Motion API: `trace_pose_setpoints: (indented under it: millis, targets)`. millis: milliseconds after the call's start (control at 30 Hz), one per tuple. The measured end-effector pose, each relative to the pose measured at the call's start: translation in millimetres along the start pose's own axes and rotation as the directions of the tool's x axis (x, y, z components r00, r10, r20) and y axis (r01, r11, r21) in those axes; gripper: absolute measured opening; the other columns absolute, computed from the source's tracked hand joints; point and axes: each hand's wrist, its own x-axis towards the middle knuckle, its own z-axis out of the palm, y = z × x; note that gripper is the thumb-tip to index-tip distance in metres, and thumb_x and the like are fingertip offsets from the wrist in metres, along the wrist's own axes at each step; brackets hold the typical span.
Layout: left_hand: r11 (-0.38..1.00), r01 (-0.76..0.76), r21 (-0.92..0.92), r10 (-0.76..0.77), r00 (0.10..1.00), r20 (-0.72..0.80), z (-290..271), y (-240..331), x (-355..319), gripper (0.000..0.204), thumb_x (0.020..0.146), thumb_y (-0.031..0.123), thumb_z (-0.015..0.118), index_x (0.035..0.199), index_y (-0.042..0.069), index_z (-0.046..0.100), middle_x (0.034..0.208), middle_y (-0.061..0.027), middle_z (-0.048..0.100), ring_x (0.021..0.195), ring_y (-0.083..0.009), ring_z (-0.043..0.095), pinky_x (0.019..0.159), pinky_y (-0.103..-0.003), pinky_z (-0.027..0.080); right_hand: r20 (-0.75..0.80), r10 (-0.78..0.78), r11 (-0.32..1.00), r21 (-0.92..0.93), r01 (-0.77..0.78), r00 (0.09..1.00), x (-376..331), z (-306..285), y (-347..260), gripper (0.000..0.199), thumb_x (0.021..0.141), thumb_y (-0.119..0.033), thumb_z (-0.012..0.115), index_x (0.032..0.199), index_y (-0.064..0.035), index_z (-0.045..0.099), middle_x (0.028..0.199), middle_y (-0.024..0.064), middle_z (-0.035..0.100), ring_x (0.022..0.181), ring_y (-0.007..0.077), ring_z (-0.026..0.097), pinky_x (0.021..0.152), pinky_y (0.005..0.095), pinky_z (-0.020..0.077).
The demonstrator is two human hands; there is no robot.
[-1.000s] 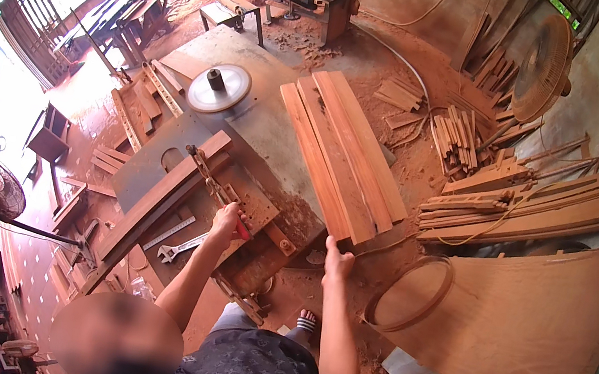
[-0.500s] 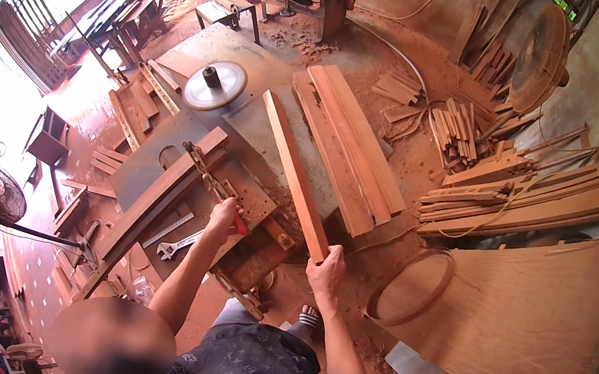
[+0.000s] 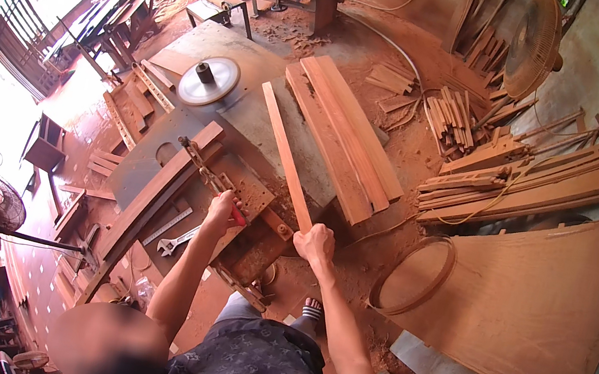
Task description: The person uses a router table to shape the edges of several wooden planks, then moves to the floor to cut a plank with a hand saw. The person handles the wood pieces one at a time, adjusting their position on the machine and sawing along marked lines.
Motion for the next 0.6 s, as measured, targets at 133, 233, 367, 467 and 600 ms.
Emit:
trace_pose_setpoints:
  millis: [133,233,367,467,600]
  targets:
    - [1.000,-0.009,0.011,0.009,1.000,-0.016,-8,-3,2,0.022,0.095,0.030,0.049,0.101,0.009,0.053,0.084,-0.0045,0.062,0.078,-0.0262,0.071,0.067,-0.048,0.059,-0.080,-0.107,0.992,0.050,0.111,0.991,-52,-19,42,0.044,0.076,-0.034,0.069,0.074,0.0099,0.068,0.080,0.0366,0.066,0.083,0.0494,0.070,0.074,0.0513,0.0568]
    - [1.000,-0.015,0.004,0.015,1.000,-0.018,-9,-7,4,0.022,0.095,0.030,0.049,0.100,0.009,0.053,0.082,-0.0040,0.062,0.077,-0.0257,0.071,0.067,-0.048,0.059,-0.104,-0.104,0.994,0.012,0.105,0.989,-112,-34,103,0.048,0.076,-0.040,0.071,0.076,0.0076,0.070,0.078,0.0332,0.067,0.077,0.0488,0.069,0.071,0.0529,0.0552]
    - [1.000,-0.007,0.006,0.006,1.000,0.002,-3,-1,-2,0.020,0.093,0.028,0.049,0.099,0.009,0.052,0.082,-0.0038,0.063,0.076,-0.0251,0.071,0.066,-0.047,0.059,-0.069,-0.095,0.991,0.088,0.101,0.993,-180,-63,176,0.063,0.081,-0.057,0.072,0.074,0.0063,0.070,0.067,0.0305,0.064,0.072,0.0479,0.069,0.066,0.0522,0.0540]
    - [1.000,-0.014,-0.014,0.013,0.999,-0.036,-10,-5,2,0.022,0.091,0.027,0.051,0.098,0.007,0.054,0.082,-0.0055,0.064,0.073,-0.0245,0.072,0.065,-0.046,0.061,0.074,0.039,0.997,0.059,-0.043,0.997,-212,-96,179,0.070,0.087,-0.063,0.067,0.077,0.0062,0.069,0.067,0.0267,0.066,0.071,0.0447,0.069,0.063,0.0499,0.0510]
    - [1.000,-0.015,-0.022,0.014,0.999,-0.046,-9,-9,9,0.027,0.091,0.027,0.051,0.102,0.003,0.056,0.084,-0.0075,0.065,0.073,-0.0250,0.072,0.063,-0.045,0.062,-0.014,0.074,0.997,0.024,-0.073,0.997,-218,-98,210,0.075,0.091,-0.066,0.061,0.067,0.0053,0.066,0.059,0.0236,0.062,0.064,0.0420,0.068,0.060,0.0481,0.0501]
